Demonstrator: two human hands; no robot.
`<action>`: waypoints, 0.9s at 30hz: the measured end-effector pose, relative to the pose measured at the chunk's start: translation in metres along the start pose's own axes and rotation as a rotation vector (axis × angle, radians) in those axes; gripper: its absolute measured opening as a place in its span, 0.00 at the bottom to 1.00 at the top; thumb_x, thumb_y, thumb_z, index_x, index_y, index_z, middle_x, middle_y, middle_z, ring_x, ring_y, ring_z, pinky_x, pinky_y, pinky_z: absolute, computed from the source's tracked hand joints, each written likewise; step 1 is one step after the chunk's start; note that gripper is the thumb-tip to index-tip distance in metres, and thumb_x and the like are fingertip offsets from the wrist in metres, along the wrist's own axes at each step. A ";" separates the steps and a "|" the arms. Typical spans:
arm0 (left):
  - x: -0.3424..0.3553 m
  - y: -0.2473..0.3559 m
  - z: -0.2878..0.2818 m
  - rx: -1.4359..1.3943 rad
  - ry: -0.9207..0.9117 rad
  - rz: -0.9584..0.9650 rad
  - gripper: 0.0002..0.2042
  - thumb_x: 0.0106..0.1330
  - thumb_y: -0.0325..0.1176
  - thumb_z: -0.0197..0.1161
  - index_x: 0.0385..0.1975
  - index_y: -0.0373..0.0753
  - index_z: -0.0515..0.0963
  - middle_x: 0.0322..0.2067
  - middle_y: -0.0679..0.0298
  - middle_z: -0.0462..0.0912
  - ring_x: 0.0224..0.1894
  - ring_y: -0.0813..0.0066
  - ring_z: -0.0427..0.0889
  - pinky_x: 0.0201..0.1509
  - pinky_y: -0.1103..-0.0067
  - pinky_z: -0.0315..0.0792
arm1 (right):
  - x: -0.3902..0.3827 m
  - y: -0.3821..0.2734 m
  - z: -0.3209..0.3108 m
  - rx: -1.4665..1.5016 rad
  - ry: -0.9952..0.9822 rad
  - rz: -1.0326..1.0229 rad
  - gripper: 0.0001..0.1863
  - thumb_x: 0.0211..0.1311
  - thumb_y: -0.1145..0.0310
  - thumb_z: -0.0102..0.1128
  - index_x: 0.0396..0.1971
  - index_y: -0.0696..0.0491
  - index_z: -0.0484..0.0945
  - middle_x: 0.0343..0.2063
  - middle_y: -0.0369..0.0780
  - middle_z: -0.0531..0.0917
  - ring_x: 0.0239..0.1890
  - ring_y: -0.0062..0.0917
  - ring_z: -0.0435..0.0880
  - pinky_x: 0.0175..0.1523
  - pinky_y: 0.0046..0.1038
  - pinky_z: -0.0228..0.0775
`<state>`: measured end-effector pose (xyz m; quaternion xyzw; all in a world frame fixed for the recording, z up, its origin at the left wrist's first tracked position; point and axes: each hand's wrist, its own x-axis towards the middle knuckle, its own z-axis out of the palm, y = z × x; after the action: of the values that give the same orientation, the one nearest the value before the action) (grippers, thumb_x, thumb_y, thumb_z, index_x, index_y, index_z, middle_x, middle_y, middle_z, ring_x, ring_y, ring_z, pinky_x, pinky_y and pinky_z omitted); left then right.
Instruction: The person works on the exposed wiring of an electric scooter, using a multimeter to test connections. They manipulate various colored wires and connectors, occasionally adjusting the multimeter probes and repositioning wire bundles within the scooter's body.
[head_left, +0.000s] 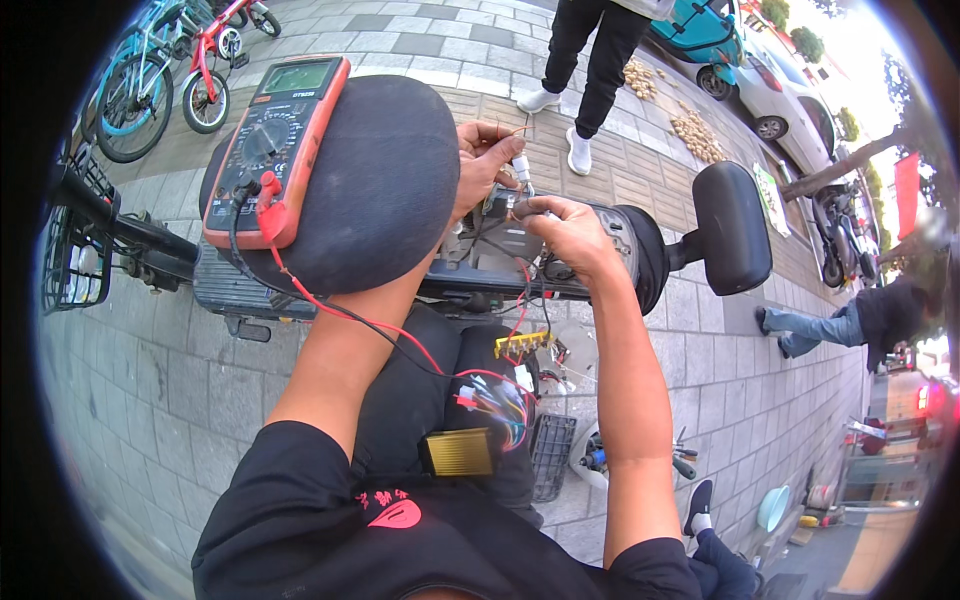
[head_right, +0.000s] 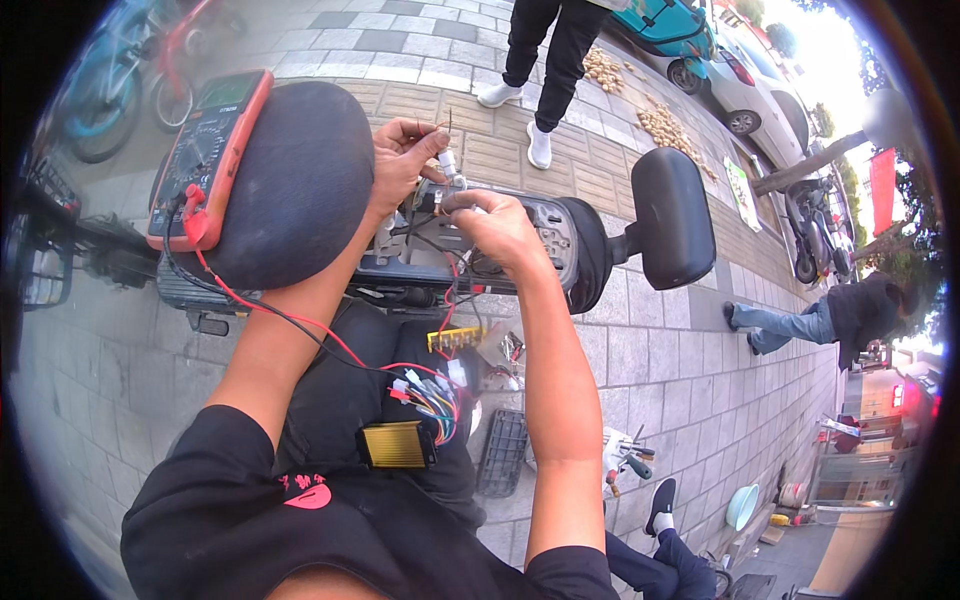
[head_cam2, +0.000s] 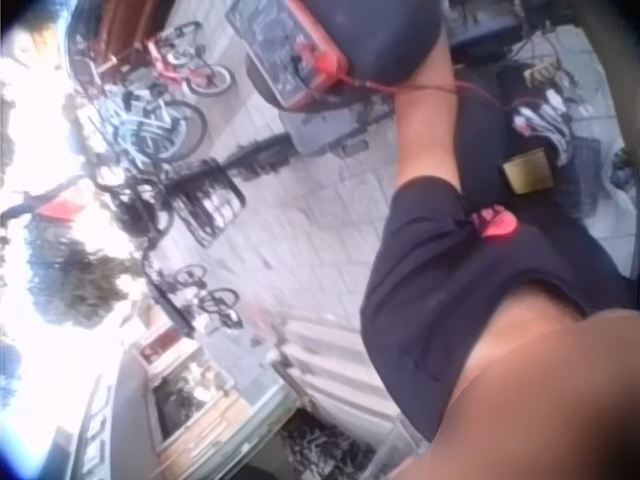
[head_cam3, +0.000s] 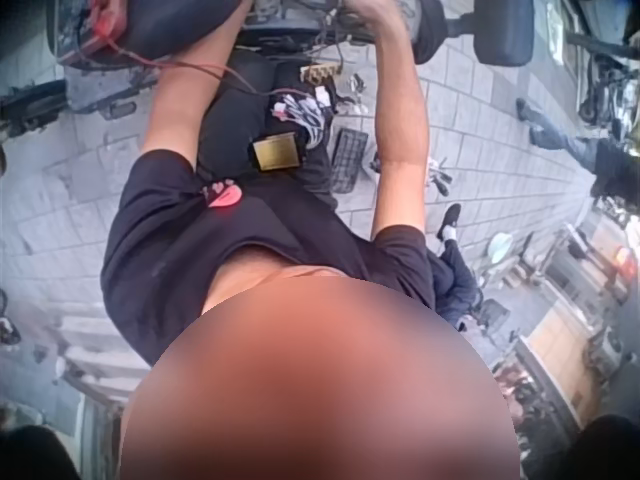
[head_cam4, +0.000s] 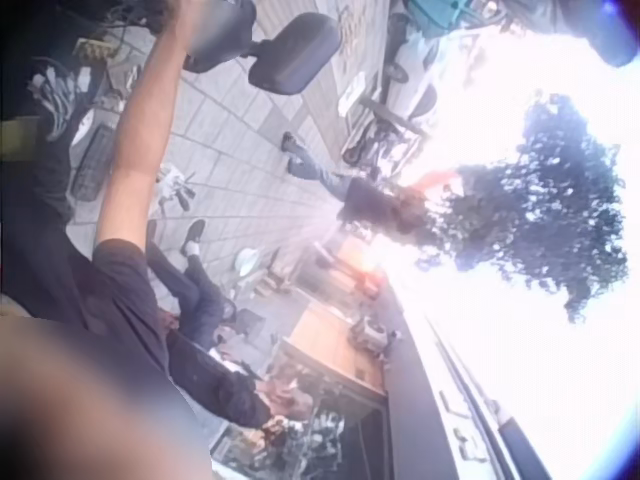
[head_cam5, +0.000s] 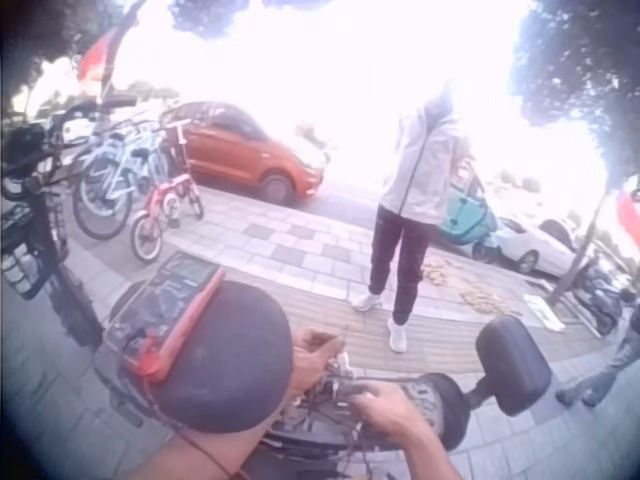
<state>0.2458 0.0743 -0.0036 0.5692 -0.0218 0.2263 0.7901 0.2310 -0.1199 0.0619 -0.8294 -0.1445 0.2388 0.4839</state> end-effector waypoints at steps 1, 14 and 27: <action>0.000 0.001 0.000 0.009 0.002 0.001 0.19 0.72 0.35 0.74 0.50 0.26 0.77 0.37 0.56 0.84 0.34 0.74 0.87 0.30 0.79 0.88 | 0.002 0.000 0.002 0.001 -0.014 -0.005 0.20 0.62 0.68 0.65 0.53 0.56 0.89 0.43 0.39 0.91 0.44 0.19 0.84 0.53 0.23 0.75; 0.001 -0.001 0.000 -0.060 -0.031 0.005 0.16 0.74 0.33 0.71 0.47 0.29 0.73 0.37 0.58 0.82 0.34 0.72 0.87 0.28 0.75 0.90 | 0.017 0.014 -0.002 0.149 0.065 -0.093 0.21 0.63 0.68 0.68 0.54 0.62 0.86 0.37 0.39 0.90 0.34 0.17 0.84 0.41 0.24 0.78; 0.002 -0.005 -0.001 -0.005 -0.035 0.000 0.14 0.76 0.33 0.69 0.47 0.32 0.72 0.37 0.60 0.81 0.31 0.74 0.86 0.26 0.78 0.88 | 0.037 0.028 0.001 -0.013 0.036 -0.159 0.20 0.65 0.60 0.70 0.49 0.60 0.88 0.37 0.37 0.91 0.37 0.16 0.85 0.46 0.24 0.78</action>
<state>0.2492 0.0747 -0.0081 0.5713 -0.0360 0.2163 0.7909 0.2616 -0.1153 0.0277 -0.8226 -0.2030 0.1836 0.4985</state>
